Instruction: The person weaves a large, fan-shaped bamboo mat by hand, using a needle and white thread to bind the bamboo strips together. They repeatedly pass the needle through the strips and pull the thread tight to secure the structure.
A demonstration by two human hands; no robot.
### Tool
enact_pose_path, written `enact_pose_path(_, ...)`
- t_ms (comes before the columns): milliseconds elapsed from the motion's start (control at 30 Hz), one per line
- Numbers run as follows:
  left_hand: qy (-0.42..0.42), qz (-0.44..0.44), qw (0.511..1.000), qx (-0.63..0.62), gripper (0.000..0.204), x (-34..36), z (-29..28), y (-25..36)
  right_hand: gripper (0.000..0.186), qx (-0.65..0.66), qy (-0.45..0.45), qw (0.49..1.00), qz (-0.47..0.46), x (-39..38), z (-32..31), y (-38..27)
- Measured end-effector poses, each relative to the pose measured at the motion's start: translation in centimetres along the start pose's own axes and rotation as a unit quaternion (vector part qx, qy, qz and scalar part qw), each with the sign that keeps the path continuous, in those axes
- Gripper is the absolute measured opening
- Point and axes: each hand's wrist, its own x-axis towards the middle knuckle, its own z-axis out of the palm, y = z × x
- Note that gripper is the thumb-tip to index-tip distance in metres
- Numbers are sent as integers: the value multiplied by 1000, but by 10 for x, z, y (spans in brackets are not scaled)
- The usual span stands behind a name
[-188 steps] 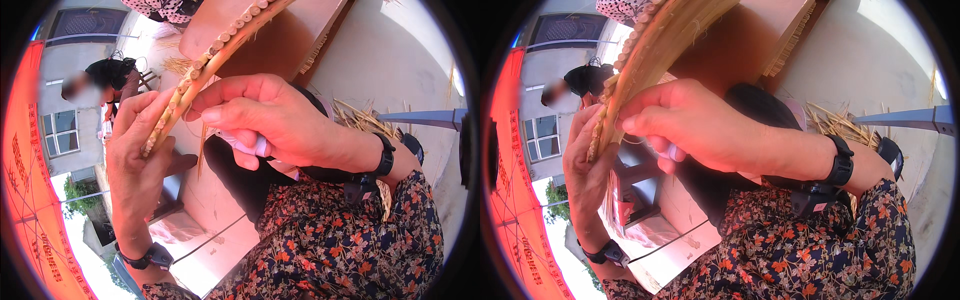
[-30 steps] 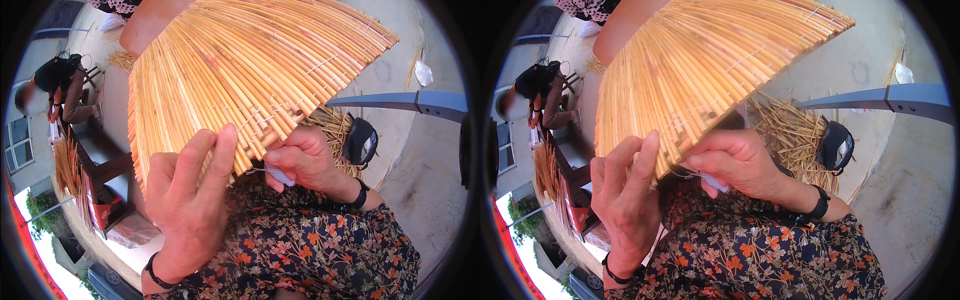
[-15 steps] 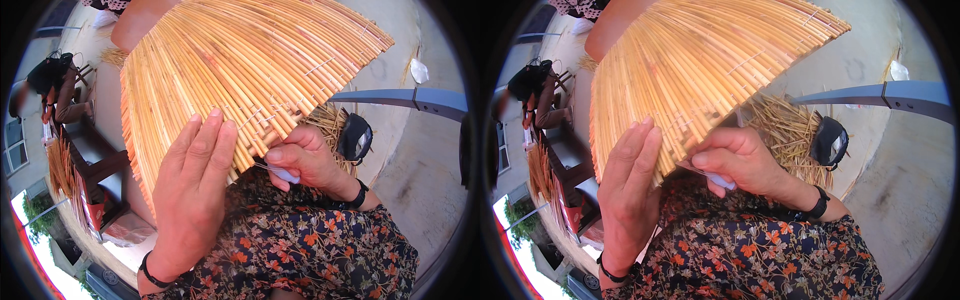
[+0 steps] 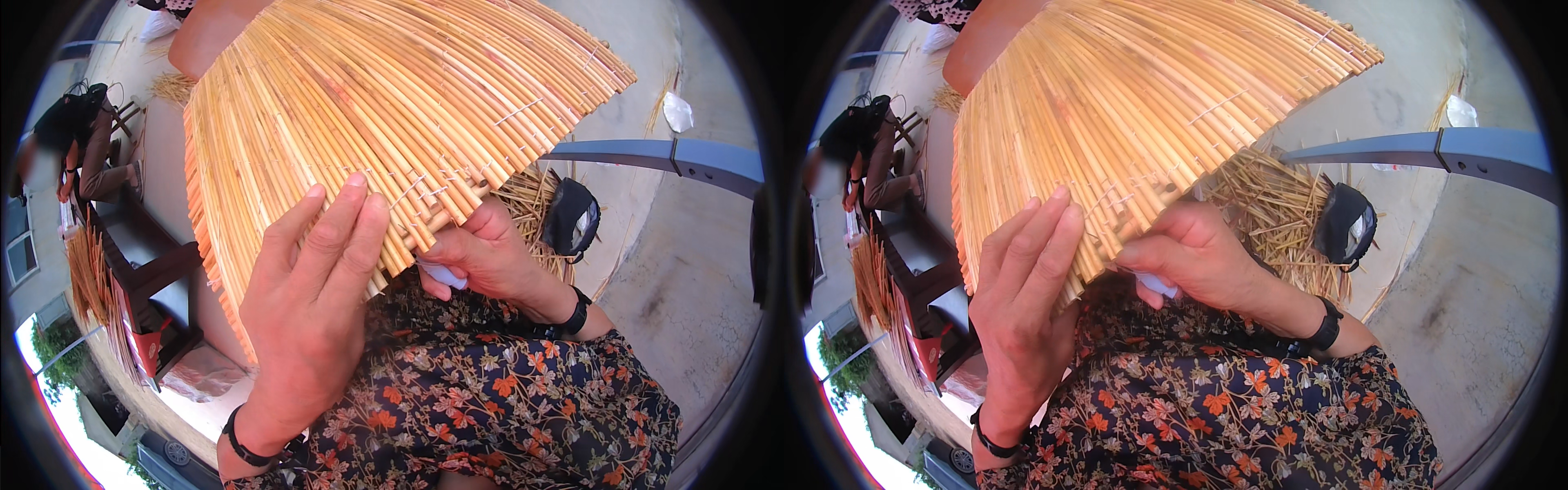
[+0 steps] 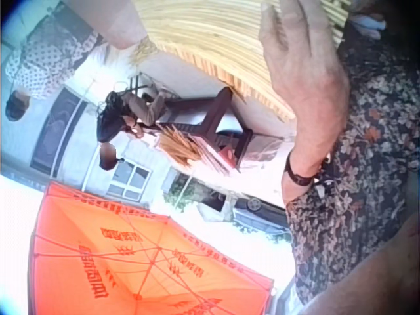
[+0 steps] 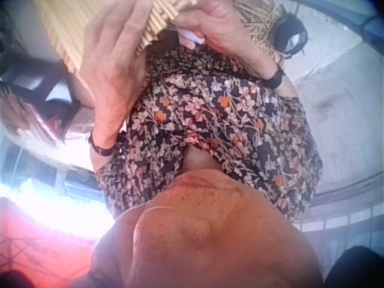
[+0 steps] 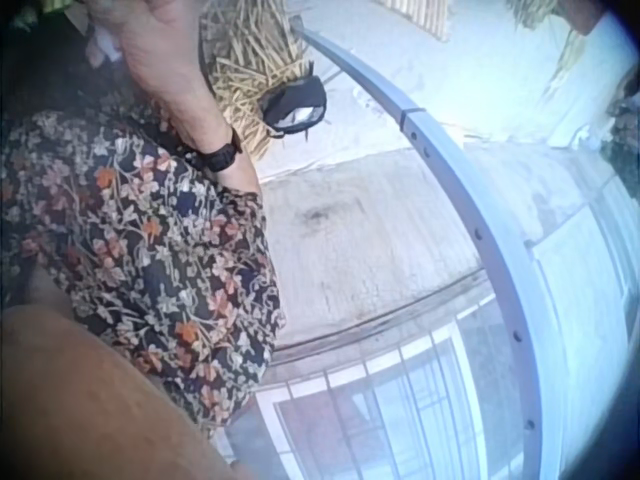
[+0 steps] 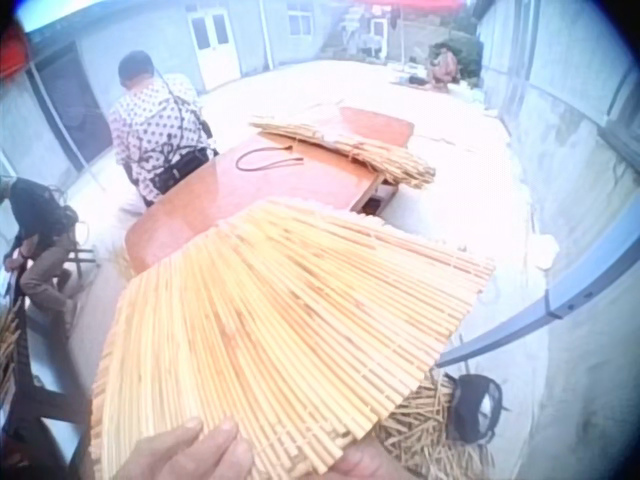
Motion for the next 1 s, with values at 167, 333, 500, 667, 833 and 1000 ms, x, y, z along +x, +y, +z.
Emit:
enact_pose_path(167,1,-6,1000,1,69,-1,1,-1,13,40,0,999,23,1,1,-3)
enact_pose_path(333,-7,-19,1000,10,69,-2,-3,1,15,65,-49,997,13,1,-8,3)
enact_pose_path(500,-8,-16,1000,8,68,-3,0,-1,15,28,-44,997,50,-3,-11,-5)
enact_pose_path(667,-6,-17,1000,3,67,-3,0,0,17,100,-62,991,70,-4,-14,-7)
enact_pose_path(833,-4,-17,1000,4,67,-4,0,0,22,113,-67,987,92,-6,-17,-8)
enact_pose_path(1000,3,-22,1000,2,67,-4,0,0,25,129,-91,981,116,-5,-18,-10)
